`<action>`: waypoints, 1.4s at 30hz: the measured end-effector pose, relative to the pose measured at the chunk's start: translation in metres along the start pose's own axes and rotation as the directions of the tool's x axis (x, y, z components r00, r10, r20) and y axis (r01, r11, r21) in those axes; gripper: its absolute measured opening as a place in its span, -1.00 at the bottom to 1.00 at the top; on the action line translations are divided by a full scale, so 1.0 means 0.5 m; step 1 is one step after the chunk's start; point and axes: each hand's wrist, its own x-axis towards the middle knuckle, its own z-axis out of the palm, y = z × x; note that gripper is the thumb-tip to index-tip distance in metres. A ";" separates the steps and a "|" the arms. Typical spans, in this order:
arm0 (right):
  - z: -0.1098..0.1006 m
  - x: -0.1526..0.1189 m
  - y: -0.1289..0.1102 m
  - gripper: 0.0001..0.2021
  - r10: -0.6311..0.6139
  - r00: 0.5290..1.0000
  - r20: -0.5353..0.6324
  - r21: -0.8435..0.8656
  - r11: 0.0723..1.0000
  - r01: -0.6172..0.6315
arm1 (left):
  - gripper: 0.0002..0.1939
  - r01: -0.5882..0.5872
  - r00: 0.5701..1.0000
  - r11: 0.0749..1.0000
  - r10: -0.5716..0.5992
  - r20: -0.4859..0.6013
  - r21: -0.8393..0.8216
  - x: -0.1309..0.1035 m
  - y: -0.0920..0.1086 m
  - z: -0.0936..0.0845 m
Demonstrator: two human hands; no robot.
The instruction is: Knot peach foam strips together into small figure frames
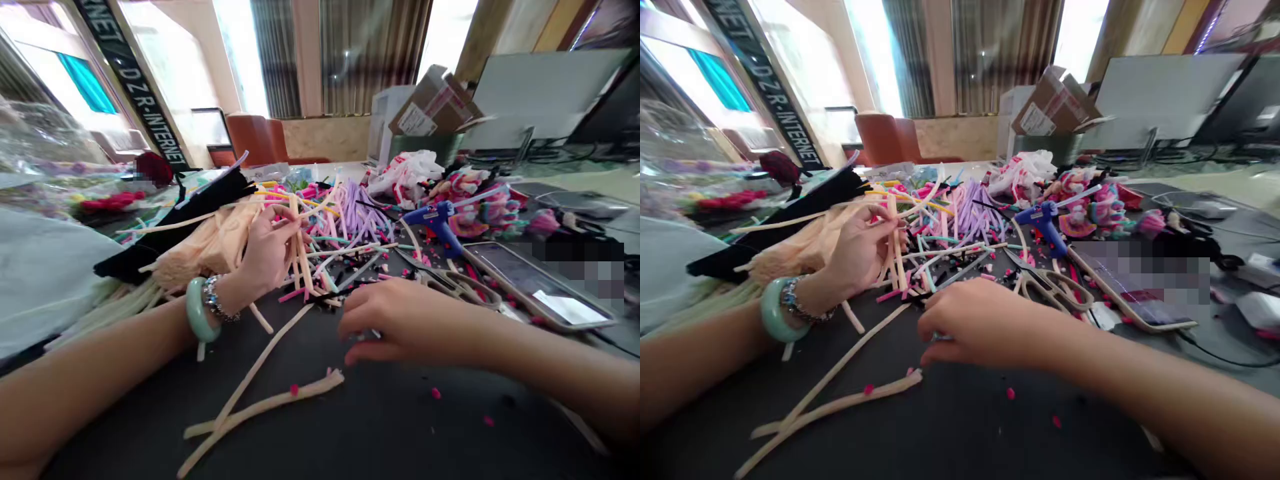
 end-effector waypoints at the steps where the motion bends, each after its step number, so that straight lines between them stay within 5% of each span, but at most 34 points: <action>1: 0.006 0.002 -0.008 -0.76 -0.019 1.000 -0.006 0.005 1.000 0.019 | -0.86 0.009 1.000 1.000 -0.009 -0.003 0.012 -0.002 0.003 0.002; 7: 0.037 0.010 -0.045 -0.72 -0.152 0.985 -0.078 -0.083 0.986 0.145 | -0.89 0.019 0.999 0.995 -0.022 0.029 0.094 -0.011 0.015 0.015; 15: 0.055 0.030 -0.059 -0.70 -0.203 0.966 -0.158 -0.165 0.970 0.177 | -0.87 -0.107 0.981 0.964 0.062 0.182 0.244 -0.023 0.028 0.022; 22: 0.076 0.037 -0.056 -0.78 -0.283 0.949 -0.138 -0.172 0.951 0.258 | -0.91 -0.105 0.969 0.930 0.016 0.248 0.352 -0.045 0.037 0.036; 28: 0.079 0.037 -0.045 -0.79 -0.229 0.937 -0.264 -0.188 0.965 0.183 | -0.91 -0.078 0.977 0.935 0.003 0.212 0.346 -0.042 0.038 0.032; 32: 0.066 0.034 -0.023 -0.81 -0.070 0.923 -0.377 -0.247 0.969 -0.027 | -0.90 -0.111 0.976 0.931 0.037 0.214 0.348 -0.031 0.036 0.025; 36: 0.058 0.030 0.000 -0.84 0.041 0.940 -0.339 -0.332 0.930 -0.161 | -0.88 -0.144 0.975 0.914 0.065 0.213 0.379 -0.021 0.033 0.017; 42: 0.035 0.018 -0.011 -0.80 -0.001 0.953 -0.304 -0.196 0.979 -0.062 | -0.89 -0.157 0.975 0.902 0.077 0.208 0.403 -0.019 0.032 0.011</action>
